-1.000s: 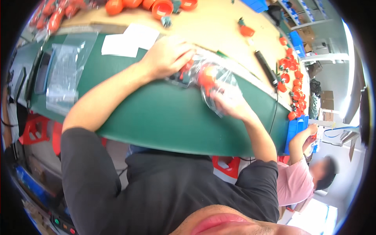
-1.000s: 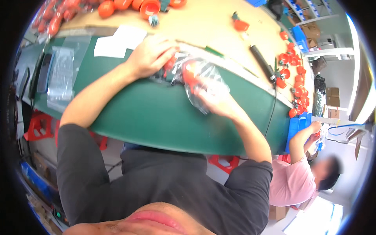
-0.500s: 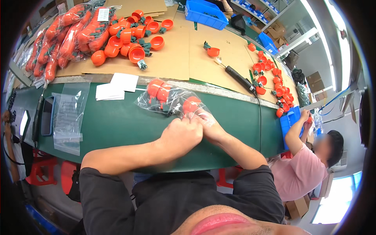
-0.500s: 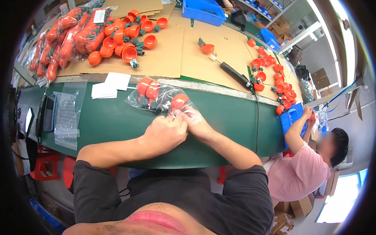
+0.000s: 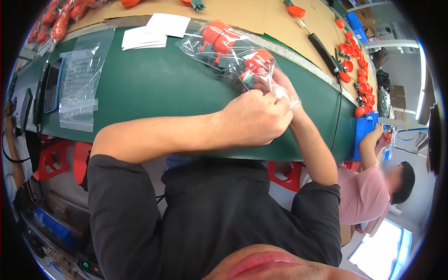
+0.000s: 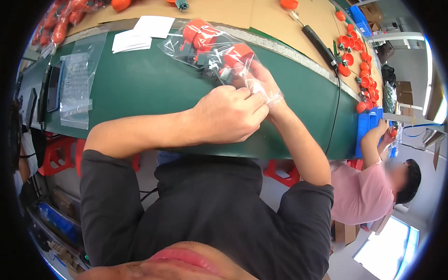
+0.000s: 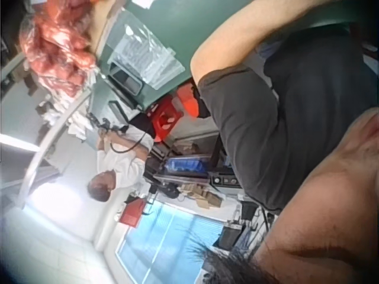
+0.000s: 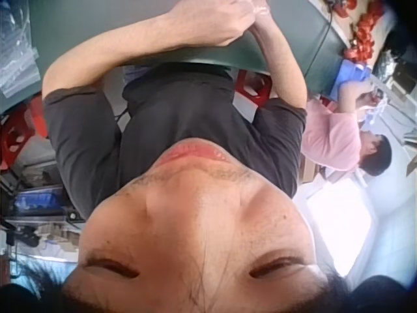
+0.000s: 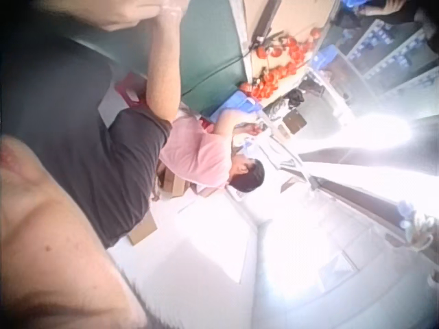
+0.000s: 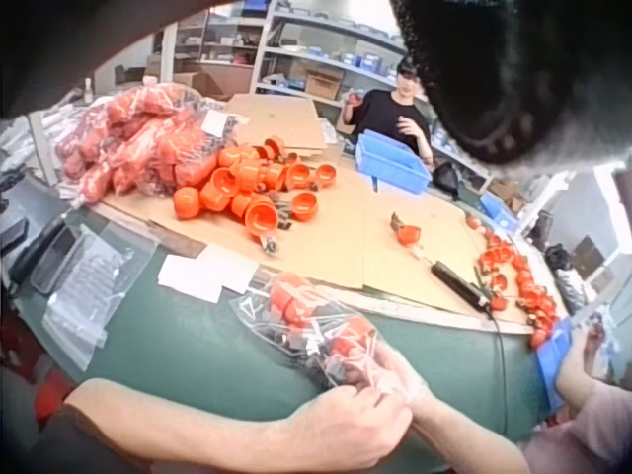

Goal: The worker is seen assembling red plastic components using an electric screwdriver and packaging them into plastic bags with labels.

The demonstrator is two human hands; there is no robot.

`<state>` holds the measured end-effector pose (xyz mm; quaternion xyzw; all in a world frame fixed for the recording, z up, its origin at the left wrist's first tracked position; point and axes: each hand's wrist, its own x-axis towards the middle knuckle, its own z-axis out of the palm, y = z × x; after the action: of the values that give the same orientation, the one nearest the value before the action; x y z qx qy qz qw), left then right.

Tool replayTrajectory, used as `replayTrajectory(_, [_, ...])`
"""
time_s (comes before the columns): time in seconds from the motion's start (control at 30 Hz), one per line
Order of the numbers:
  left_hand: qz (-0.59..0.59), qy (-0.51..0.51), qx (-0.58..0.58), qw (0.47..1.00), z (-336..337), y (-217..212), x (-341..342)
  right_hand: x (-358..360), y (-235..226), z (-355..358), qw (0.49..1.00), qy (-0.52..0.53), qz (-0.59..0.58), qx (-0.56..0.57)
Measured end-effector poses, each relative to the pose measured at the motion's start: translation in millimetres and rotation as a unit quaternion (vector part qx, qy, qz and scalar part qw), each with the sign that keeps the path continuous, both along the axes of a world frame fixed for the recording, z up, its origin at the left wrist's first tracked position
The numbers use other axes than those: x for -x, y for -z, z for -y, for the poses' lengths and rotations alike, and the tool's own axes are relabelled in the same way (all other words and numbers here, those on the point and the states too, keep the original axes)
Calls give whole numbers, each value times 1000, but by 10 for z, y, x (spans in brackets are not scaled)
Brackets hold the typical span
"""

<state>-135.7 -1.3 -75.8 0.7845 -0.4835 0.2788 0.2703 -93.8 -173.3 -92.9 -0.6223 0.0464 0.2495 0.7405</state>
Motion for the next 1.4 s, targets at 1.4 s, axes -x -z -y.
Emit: replayTrajectory(1.4, [-55,-84,-122,987,-699,123,-1360,-3254,-346,957,696,-136,342,617])
